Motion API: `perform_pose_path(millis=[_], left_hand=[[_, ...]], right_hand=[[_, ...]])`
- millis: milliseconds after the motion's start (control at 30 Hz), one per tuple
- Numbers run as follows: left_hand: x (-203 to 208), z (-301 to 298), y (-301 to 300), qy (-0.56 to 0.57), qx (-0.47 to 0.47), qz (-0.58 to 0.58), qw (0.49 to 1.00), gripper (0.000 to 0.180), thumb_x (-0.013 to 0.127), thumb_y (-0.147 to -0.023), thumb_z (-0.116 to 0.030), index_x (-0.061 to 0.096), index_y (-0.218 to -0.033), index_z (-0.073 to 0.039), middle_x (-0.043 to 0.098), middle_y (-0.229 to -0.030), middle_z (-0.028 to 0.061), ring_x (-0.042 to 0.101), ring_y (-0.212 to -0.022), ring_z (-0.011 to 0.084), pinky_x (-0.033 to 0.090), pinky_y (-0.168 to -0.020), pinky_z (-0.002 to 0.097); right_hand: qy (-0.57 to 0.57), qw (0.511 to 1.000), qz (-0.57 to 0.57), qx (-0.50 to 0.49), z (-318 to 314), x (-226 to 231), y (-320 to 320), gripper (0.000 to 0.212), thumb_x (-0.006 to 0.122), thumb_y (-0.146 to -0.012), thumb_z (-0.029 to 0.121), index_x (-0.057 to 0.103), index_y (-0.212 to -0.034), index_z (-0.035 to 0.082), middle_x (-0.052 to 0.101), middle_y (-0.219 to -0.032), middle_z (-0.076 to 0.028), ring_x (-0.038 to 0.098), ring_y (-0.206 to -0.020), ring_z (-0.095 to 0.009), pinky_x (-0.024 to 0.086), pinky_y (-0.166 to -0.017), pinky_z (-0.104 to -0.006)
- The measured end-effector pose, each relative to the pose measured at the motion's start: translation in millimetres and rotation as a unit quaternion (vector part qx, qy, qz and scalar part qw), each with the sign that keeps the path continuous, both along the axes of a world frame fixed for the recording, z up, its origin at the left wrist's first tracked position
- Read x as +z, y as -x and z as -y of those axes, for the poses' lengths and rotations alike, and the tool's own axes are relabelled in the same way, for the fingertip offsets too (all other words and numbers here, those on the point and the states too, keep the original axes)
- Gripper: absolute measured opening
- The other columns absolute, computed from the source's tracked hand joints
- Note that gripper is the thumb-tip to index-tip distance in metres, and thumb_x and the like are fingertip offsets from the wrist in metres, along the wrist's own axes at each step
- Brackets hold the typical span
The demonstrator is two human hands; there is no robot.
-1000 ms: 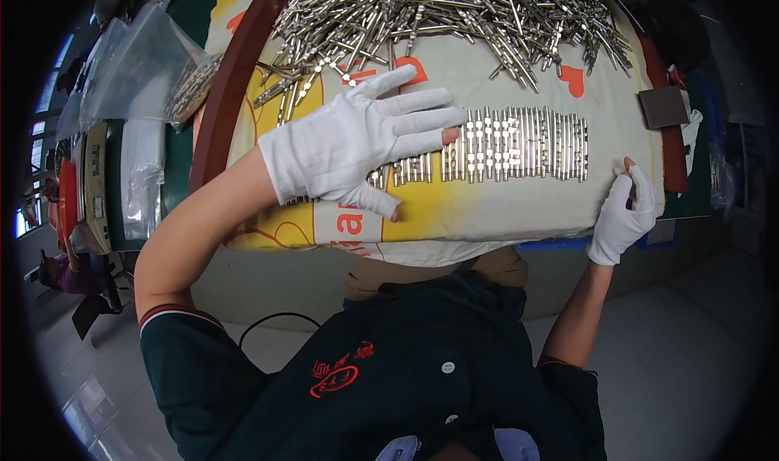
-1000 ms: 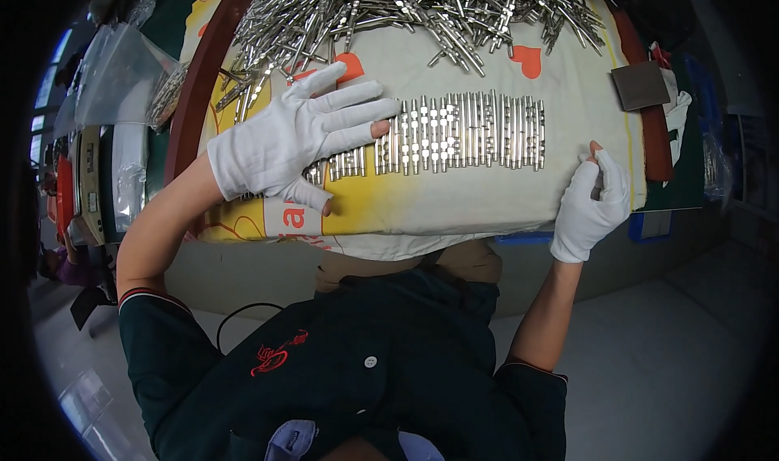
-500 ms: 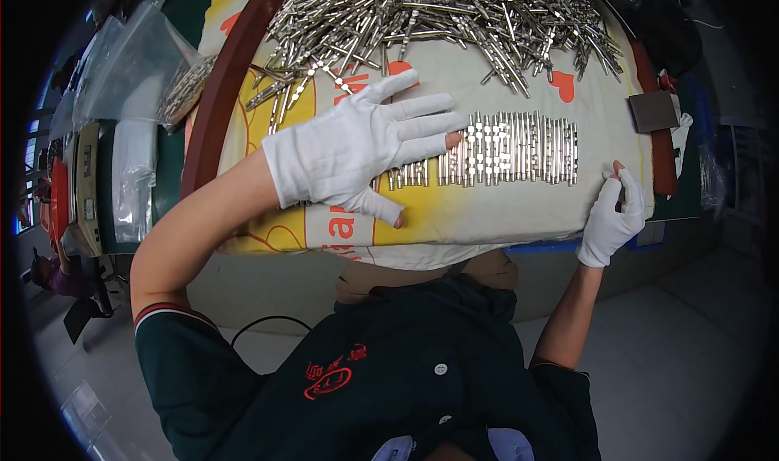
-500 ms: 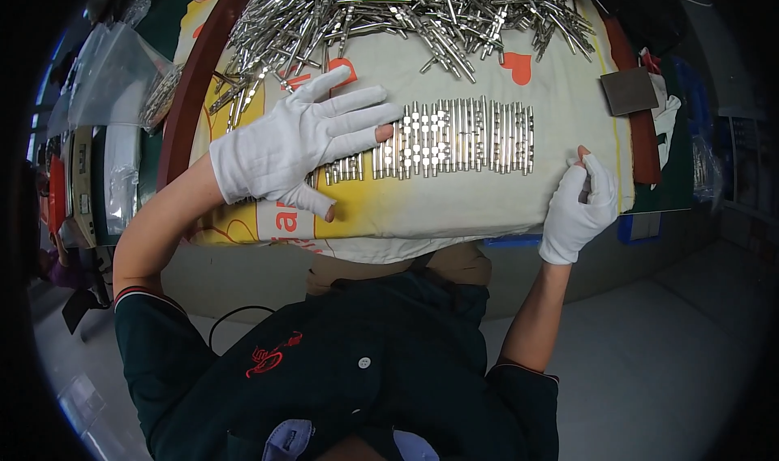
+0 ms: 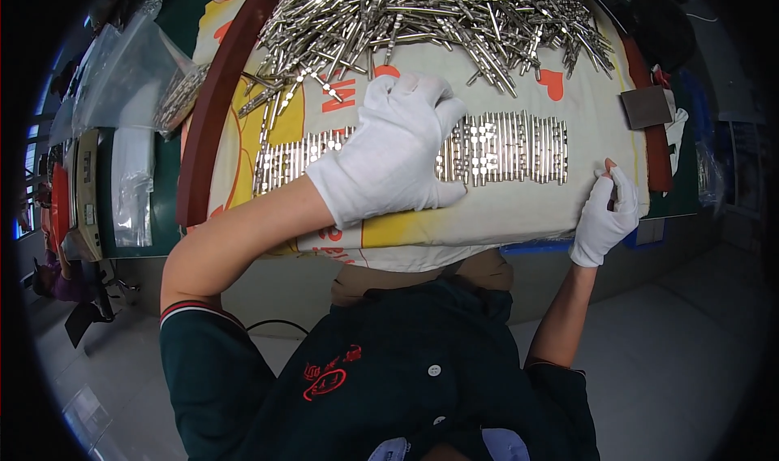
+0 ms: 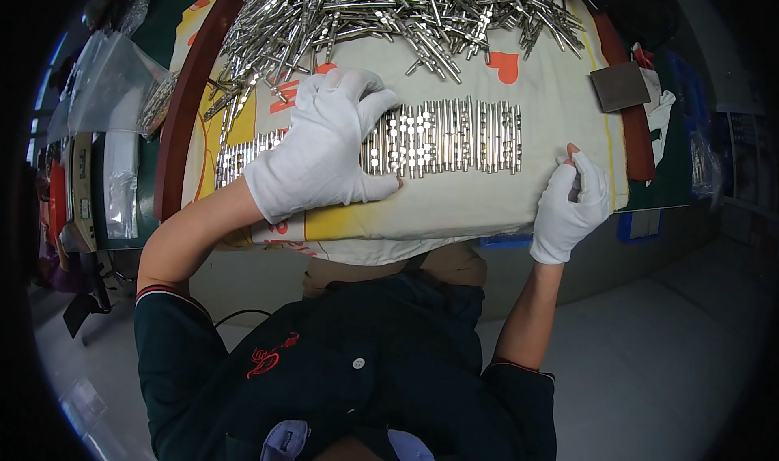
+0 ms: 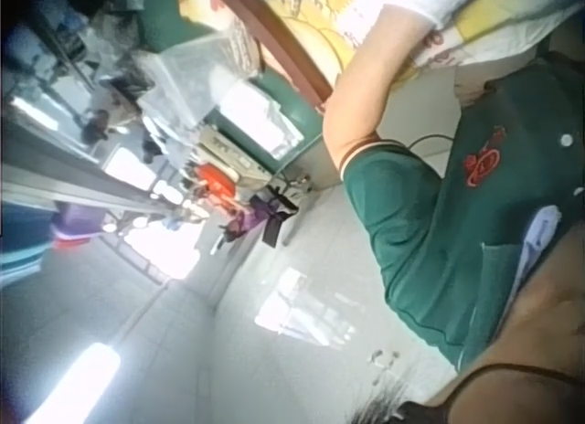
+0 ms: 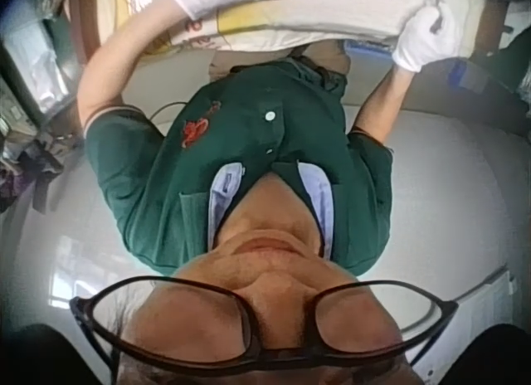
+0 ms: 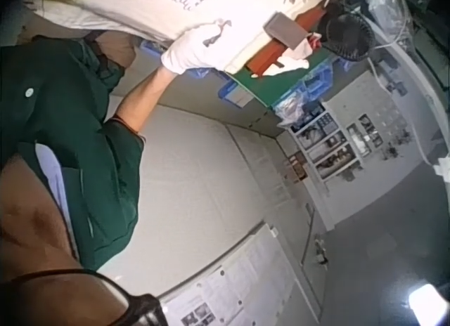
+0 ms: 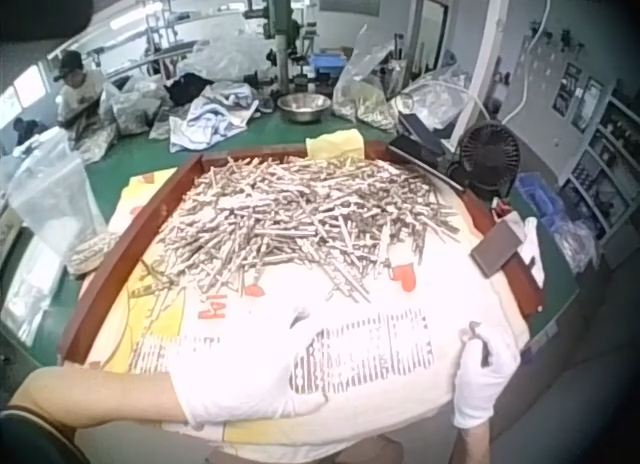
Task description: Sorting, aligning, and packaging small metal pins into plastic bags at a workbench.
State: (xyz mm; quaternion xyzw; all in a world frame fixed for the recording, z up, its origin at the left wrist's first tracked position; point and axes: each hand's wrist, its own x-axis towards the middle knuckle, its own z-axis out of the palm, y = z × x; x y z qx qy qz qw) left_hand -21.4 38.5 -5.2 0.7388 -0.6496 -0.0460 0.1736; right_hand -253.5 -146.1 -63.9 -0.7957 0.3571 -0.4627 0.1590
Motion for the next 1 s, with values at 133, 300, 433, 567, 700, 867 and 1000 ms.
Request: perform_pose_path(millis=[133, 300, 433, 567, 700, 867, 1000], left_hand=[[-7.5, -1.7, 6.1, 0.03, 0.017, -0.025, 0.999, 0.072, 0.074, -0.061, -0.042, 0.051, -0.117, -0.003, 0.047, -0.114, 0.0142, 0.044, -0.108, 0.0325, 0.03, -0.094, 0.0449], [-11.3, -6.5, 10.5, 0.092, 0.028, -0.015, 0.995, 0.073, 0.075, -0.058, -0.04, 0.051, -0.116, -0.003, 0.048, -0.115, 0.014, 0.045, -0.108, 0.031, 0.029, -0.093, 0.0436], [-8.6, -7.8, 12.9, 0.087, 0.024, -0.015, 0.996, 0.076, 0.078, -0.057, -0.036, 0.047, -0.12, -0.006, 0.048, -0.114, 0.0119, 0.044, -0.109, 0.0303, 0.029, -0.093, 0.0449], [-5.5, -9.9, 14.7, 0.113, 0.019, -0.013, 0.993, 0.07, 0.077, -0.057, -0.033, 0.05, -0.116, -0.008, 0.048, -0.113, 0.0092, 0.046, -0.109, 0.0284, 0.029, -0.093, 0.0443], [-3.0, -9.3, 19.9, 0.149, -0.003, 0.03, 0.988, 0.066, 0.076, -0.057, -0.028, 0.05, -0.116, -0.012, 0.048, -0.112, 0.0065, 0.047, -0.109, 0.0256, 0.03, -0.094, 0.0454], [8.5, -11.5, 28.5, 0.145, -0.017, 0.051, 0.988, 0.06, 0.072, -0.065, -0.018, 0.052, -0.122, -0.012, 0.054, -0.105, 0.0082, 0.054, -0.099, 0.024, 0.038, -0.086, 0.0439], [16.1, -3.5, 48.2, 0.125, -0.038, -0.202, 0.971, 0.058, 0.068, -0.08, -0.004, 0.047, -0.134, -0.006, 0.061, -0.089, 0.007, 0.06, -0.074, 0.0202, 0.048, -0.068, 0.0292]], right_hand=[[-0.006, 1.0, 0.0, 0.003, -1.2, 1.9, 1.4, 0.02, 0.057, -0.08, -0.006, 0.07, -0.093, 0.002, 0.065, -0.081, -0.005, 0.054, -0.066, -0.011, 0.039, -0.054, -0.0245], [0.002, 1.0, -0.004, 0.005, -2.8, 2.6, 1.1, 0.02, 0.057, -0.079, -0.006, 0.069, -0.094, 0.002, 0.065, -0.081, -0.005, 0.054, -0.067, -0.013, 0.041, -0.056, -0.0261], [0.07, 0.997, 0.002, -0.022, -13.7, 13.3, -5.0, 0.023, 0.057, -0.079, -0.007, 0.068, -0.097, 0.003, 0.065, -0.086, -0.005, 0.054, -0.071, -0.015, 0.041, -0.058, -0.0267], [0.027, 0.99, -0.069, 0.122, -58.7, 56.2, -43.5, 0.02, 0.066, -0.071, 0.001, 0.067, -0.09, 0.005, 0.057, -0.077, -0.007, 0.05, -0.071, -0.024, 0.042, -0.066, -0.035], [0.018, 0.959, -0.137, 0.247, -71.8, 58.1, -79.8, 0.016, 0.071, -0.068, 0.016, 0.067, -0.079, 0.005, 0.052, -0.068, -0.009, 0.048, -0.066, -0.028, 0.039, -0.06, -0.0405], [-0.122, 0.936, -0.086, 0.318, -66.1, 47.2, -89.5, 0.015, 0.068, -0.071, 0.012, 0.059, -0.065, 0.002, 0.054, -0.063, -0.01, 0.049, -0.064, -0.03, 0.039, -0.058, -0.0421], [-0.375, 0.866, 0.004, 0.33, -66.6, 61.9, -66.2, 0.022, 0.065, -0.077, 0.008, 0.054, -0.059, 0.0, 0.054, -0.062, -0.007, 0.05, -0.063, -0.018, 0.039, -0.06, -0.0332]])
